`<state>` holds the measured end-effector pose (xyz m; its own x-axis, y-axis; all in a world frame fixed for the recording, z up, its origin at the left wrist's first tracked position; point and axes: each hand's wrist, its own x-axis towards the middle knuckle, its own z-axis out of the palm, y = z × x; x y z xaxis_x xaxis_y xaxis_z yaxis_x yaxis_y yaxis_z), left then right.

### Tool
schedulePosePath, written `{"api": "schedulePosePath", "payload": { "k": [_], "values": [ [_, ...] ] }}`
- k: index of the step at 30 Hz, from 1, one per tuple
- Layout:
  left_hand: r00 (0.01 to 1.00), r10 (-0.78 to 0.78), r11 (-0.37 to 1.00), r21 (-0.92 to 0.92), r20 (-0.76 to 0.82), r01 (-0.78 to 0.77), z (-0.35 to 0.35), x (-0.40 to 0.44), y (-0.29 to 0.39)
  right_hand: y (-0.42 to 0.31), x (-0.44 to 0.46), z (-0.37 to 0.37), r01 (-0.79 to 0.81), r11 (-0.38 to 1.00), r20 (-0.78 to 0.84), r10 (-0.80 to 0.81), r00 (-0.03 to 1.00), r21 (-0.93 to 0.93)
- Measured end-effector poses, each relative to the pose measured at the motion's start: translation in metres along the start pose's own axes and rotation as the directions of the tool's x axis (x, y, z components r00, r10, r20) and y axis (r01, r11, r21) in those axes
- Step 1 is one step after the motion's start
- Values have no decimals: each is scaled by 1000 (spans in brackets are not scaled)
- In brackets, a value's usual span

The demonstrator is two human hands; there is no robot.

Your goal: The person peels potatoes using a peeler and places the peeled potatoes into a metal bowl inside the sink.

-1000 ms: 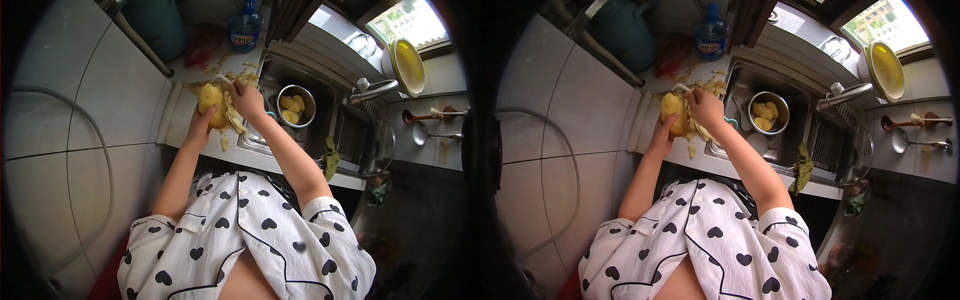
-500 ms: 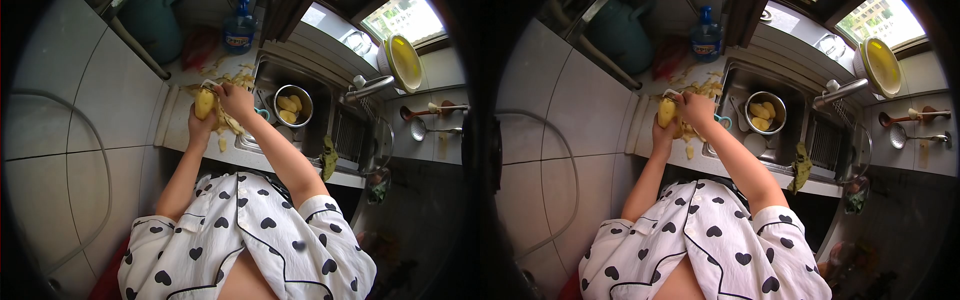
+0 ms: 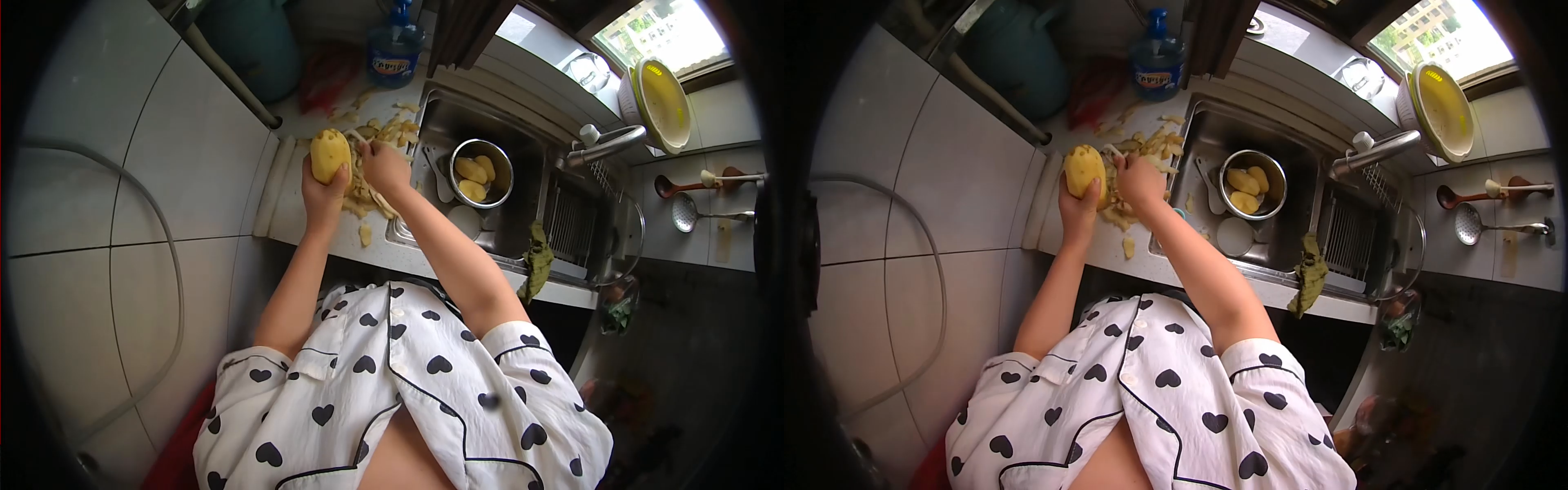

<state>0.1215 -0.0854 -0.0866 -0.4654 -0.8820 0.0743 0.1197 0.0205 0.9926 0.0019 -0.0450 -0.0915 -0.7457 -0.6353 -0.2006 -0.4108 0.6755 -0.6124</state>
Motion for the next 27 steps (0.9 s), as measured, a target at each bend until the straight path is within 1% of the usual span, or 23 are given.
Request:
{"api": "schedulePosePath", "payload": {
  "k": [1, 2, 4, 7, 8, 10, 14, 17, 19, 23, 25, 26, 27],
  "values": [
    [1000, -11, 1000, -16, 12, 11, 0, -1, -2, -8, -1, -9, -2, 999, -34, 3, 999, 39],
    [999, -25, 999, -31, 22, 26, -1, -2, -3, -15, -4, -18, 40, 995, -42, -36, 998, 96],
    [998, -64, 998, -3, 26, 64, 1, -3, -3, -25, -13, -36, 131, 971, -65, -120, 991, 198],
    [994, -110, 994, -12, 13, 110, 4, -5, -10, -38, -29, -50, 201, 977, 23, -203, 979, 69],
    [993, -121, 992, -19, 3, 121, 4, -3, -12, -38, -31, -49, 208, 975, 23, -211, 977, 74],
    [989, -148, 989, 30, -17, 148, 2, 0, -11, -36, -32, -46, 221, 972, 26, -224, 974, 85],
    [982, -181, 979, 87, -61, 186, 3, -4, -17, -32, -26, -38, 187, 982, -10, -187, 982, 20],
    [979, -180, 980, 64, -93, 186, 3, -7, -25, -27, -18, -29, 176, 984, -2, -176, 984, 4],
    [983, -162, 982, 83, -80, 169, 4, -11, -25, -27, -15, -24, 145, 989, -7, -145, 989, -8],
    [982, -156, 979, 116, -102, 168, 2, -14, -22, -30, -5, -24, 115, 993, 69, -116, 991, 17],
    [980, -177, 981, 70, -93, 184, 4, -17, -20, -29, -3, -19, 114, 993, 89, -116, 989, 30],
    [979, -181, 981, 48, -94, 186, 3, -15, -18, -26, 2, -15, 62, 998, 106, -62, 992, 4],
    [993, -91, 992, 80, -80, 98, 4, -15, -16, -18, 9, -8, 10, 1000, 118, -8, 993, -21]
  ]
}}
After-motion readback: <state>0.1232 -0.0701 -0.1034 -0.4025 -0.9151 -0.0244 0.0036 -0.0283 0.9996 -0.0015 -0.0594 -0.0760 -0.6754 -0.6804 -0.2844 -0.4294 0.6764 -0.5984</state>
